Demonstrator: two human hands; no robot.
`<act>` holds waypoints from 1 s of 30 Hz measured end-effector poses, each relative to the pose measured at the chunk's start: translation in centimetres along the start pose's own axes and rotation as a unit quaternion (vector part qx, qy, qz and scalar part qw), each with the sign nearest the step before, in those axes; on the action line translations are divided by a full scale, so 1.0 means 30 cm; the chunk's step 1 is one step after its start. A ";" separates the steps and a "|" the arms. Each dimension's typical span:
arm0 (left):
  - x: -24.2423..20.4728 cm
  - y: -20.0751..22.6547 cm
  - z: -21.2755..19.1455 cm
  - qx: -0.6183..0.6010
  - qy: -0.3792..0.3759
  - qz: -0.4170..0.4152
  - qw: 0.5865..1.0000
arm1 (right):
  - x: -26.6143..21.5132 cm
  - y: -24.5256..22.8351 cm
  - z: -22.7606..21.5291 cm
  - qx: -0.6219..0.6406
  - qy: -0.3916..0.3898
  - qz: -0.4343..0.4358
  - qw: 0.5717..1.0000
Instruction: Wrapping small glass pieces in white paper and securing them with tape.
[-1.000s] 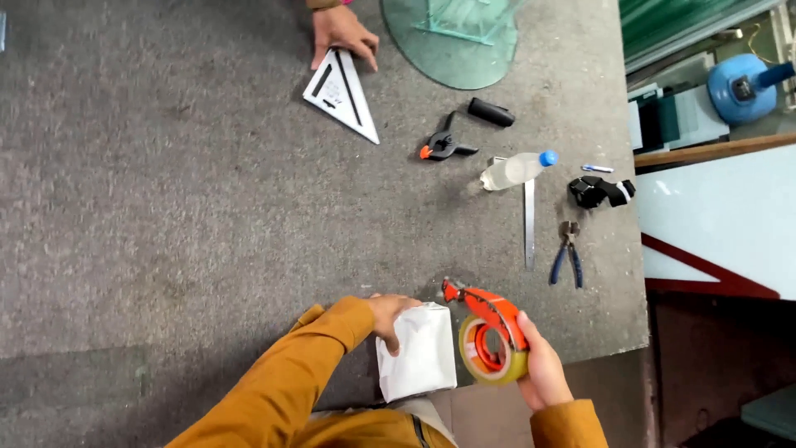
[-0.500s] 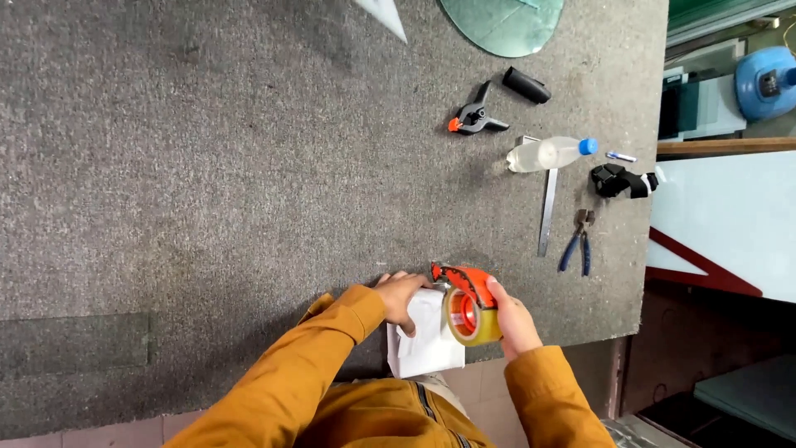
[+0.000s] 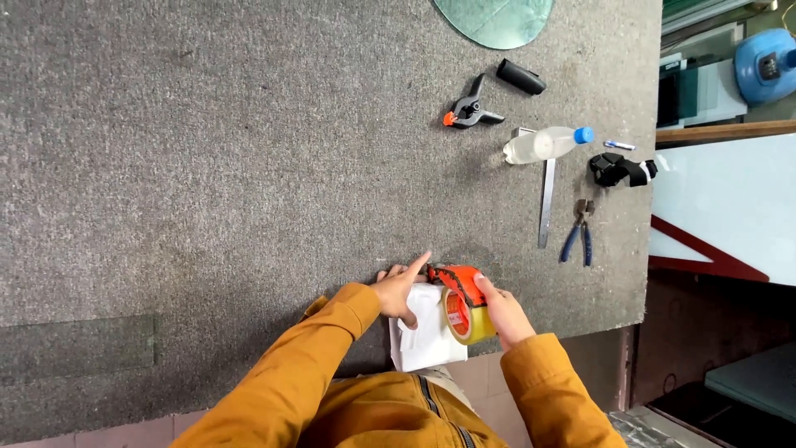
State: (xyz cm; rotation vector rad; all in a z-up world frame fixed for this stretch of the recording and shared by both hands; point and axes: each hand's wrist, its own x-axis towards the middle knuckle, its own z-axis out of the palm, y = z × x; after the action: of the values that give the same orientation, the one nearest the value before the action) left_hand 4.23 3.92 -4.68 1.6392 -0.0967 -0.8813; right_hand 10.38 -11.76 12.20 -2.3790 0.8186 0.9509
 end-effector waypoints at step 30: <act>0.155 -0.118 -0.003 0.206 -0.022 -0.014 0.978 | -0.037 0.119 -0.054 0.163 -0.035 -0.016 0.986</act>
State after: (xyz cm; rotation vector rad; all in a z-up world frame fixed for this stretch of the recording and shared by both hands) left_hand 6.18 2.64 -10.04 2.0088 -0.3042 -0.9634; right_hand 8.10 -14.91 13.43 -2.0610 0.8357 0.8133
